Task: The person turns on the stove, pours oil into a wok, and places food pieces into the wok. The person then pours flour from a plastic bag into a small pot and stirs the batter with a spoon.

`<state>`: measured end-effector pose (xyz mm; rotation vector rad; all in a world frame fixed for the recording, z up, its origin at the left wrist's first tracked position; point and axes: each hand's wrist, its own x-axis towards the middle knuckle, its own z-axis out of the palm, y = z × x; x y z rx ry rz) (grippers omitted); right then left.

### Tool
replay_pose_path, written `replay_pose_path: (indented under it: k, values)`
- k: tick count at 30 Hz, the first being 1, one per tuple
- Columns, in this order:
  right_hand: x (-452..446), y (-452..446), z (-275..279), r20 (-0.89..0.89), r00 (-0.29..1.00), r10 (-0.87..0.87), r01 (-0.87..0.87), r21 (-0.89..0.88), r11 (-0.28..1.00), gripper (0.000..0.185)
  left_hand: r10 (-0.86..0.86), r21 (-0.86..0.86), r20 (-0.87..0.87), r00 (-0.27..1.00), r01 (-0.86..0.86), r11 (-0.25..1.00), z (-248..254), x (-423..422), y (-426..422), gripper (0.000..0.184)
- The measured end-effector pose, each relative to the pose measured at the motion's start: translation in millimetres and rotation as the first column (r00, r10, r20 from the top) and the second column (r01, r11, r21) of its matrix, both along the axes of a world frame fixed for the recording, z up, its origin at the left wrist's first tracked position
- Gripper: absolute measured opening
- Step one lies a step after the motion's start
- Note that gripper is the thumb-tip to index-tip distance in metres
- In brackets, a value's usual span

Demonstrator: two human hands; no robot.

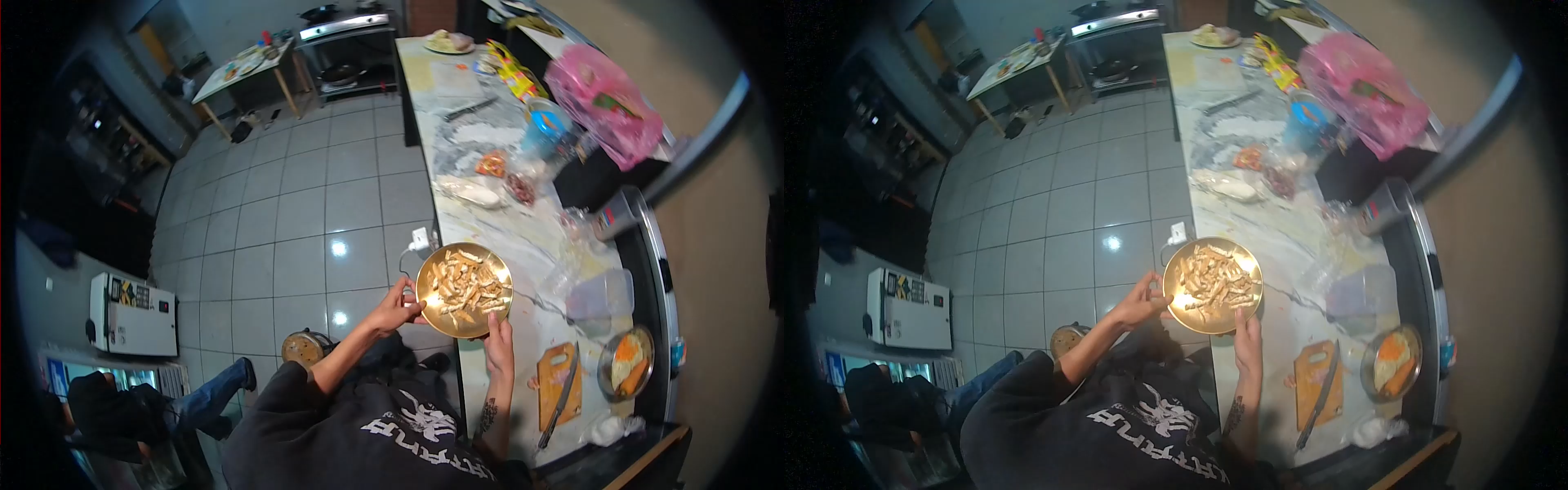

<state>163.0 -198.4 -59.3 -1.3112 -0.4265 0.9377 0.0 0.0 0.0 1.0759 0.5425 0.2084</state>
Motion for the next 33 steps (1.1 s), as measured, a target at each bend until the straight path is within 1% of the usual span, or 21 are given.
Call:
replay_pose_path:
  k: [2,3,5,7,9,12,14,15,17,18,21,22,23,25,26,27,29,30,31,32,33]
  values:
    - [0.7,6.2,4.4,-0.121,0.986,-0.111,0.124,0.11,0.986,0.032,0.081,-0.011,-0.018,0.997,-0.081,0.997,5.8,-5.0,-11.2,0.029]
    - [-6.4,4.8,18.5,-0.086,0.992,-0.097,0.102,0.049,0.994,0.032,0.102,-0.077,0.005,0.995,-0.101,0.992,6.1,-17.2,-11.7,0.029]
    - [-18.3,28.4,14.8,-0.12,0.992,-0.037,0.046,0.074,0.996,0.028,0.142,-0.053,-0.028,0.989,-0.143,0.988,10.5,-34.2,7.8,0.028]
    - [-30.7,51.1,42.4,-0.146,0.989,0.032,-0.017,0.104,0.994,0.027,0.14,-0.066,-0.032,0.99,-0.141,0.988,20.8,-48.2,27.8,0.028]
    - [-35.4,73.0,51.7,-0.242,0.97,0.025,0.012,0.151,0.988,0.026,0.14,-0.099,-0.023,0.99,-0.142,0.985,22.2,-57.1,48.8,0.028]
    - [-44.6,115.0,54.4,-0.227,0.973,0.051,-0.018,0.143,0.99,0.029,0.195,-0.011,-0.088,0.977,-0.196,0.98,21.5,-83.3,95.4,0.027]
    - [-57.2,150.5,58.3,-0.215,0.975,0.056,-0.026,0.14,0.99,0.029,0.467,0.284,0.058,0.882,-0.463,0.84,21.5,-106.1,132.5,0.021]
    - [-63.3,169.4,58.5,-0.206,0.977,0.055,-0.028,0.13,0.991,0.028,0.473,0.286,0.06,0.879,-0.469,0.836,21.8,-119.3,154.5,0.021]
    - [-76.3,207.1,59.3,-0.191,0.98,0.05,-0.03,0.108,0.994,0.028,0.563,0.445,0.095,0.821,-0.541,0.714,25.6,-148.0,201.5,0.026]
    - [-81.4,224.5,53.2,-0.188,0.98,0.064,-0.042,0.119,0.992,0.027,0.638,0.371,0.134,0.758,-0.636,0.677,34.5,-156.6,221.5,0.028]
    - [-105.5,282.5,57.1,-0.203,0.976,0.082,-0.048,0.167,0.985,0.028,0.647,0.368,0.154,0.747,-0.651,0.664,65.0,-191.6,281.9,0.026]
    - [-111.2,303.4,60.3,-0.203,0.974,0.102,-0.068,0.168,0.983,0.028,0.625,0.471,0.085,0.776,-0.584,0.662,84.5,-204.5,299.4,0.032]
    - [-117.3,322.8,63.7,-0.207,0.972,0.112,-0.077,0.171,0.982,0.029,0.64,0.475,0.083,0.764,-0.595,0.648,94.5,-218.4,317.1,0.032]
    - [-131.1,360.3,73.8,-0.2,0.969,0.148,-0.113,0.174,0.978,0.03,0.291,0.349,0.271,0.918,-0.375,0.859,109.9,-246.3,349.1,0.041]
    - [-133.8,378.6,73.4,-0.208,0.962,0.177,-0.141,0.175,0.974,0.029,0.122,0.399,0.293,0.948,-0.238,0.886,121.1,-259.1,360.6,0.046]
    - [-133.7,395.8,73.3,-0.211,0.956,0.204,-0.169,0.175,0.97,0.028,0.138,0.398,0.297,0.945,-0.253,0.882,116.1,-266.5,374.7,0.046]
    - [-137.0,434.2,75.4,-0.202,0.948,0.246,-0.209,0.186,0.96,0.027,-0.054,0.206,0.719,0.693,-0.138,0.969,86.4,-276.5,406.6,0.049]
    - [-139.5,450.9,74.3,-0.204,0.94,0.273,-0.233,0.201,0.952,0.027,0.075,-0.1,0.748,0.659,0.001,0.995,53.9,-282.6,430.3,0.053]
    - [-142.0,468.1,71.1,-0.21,0.934,0.289,-0.248,0.201,0.948,0.027,0.298,-0.181,0.606,0.738,-0.237,0.955,12.8,-280.6,460.5,0.053]
    - [-144.5,485.8,67.1,-0.228,0.932,0.281,-0.242,0.185,0.952,0.026,0.512,0.183,0.183,0.839,-0.541,0.821,-26.2,-270.9,481.2,0.053]
    - [-144.3,507.6,64.4,-0.24,0.932,0.271,-0.233,0.176,0.956,0.026,0.668,0.707,-0.25,0.701,-0.339,0.621,-66.4,-258.3,495.1,0.053]
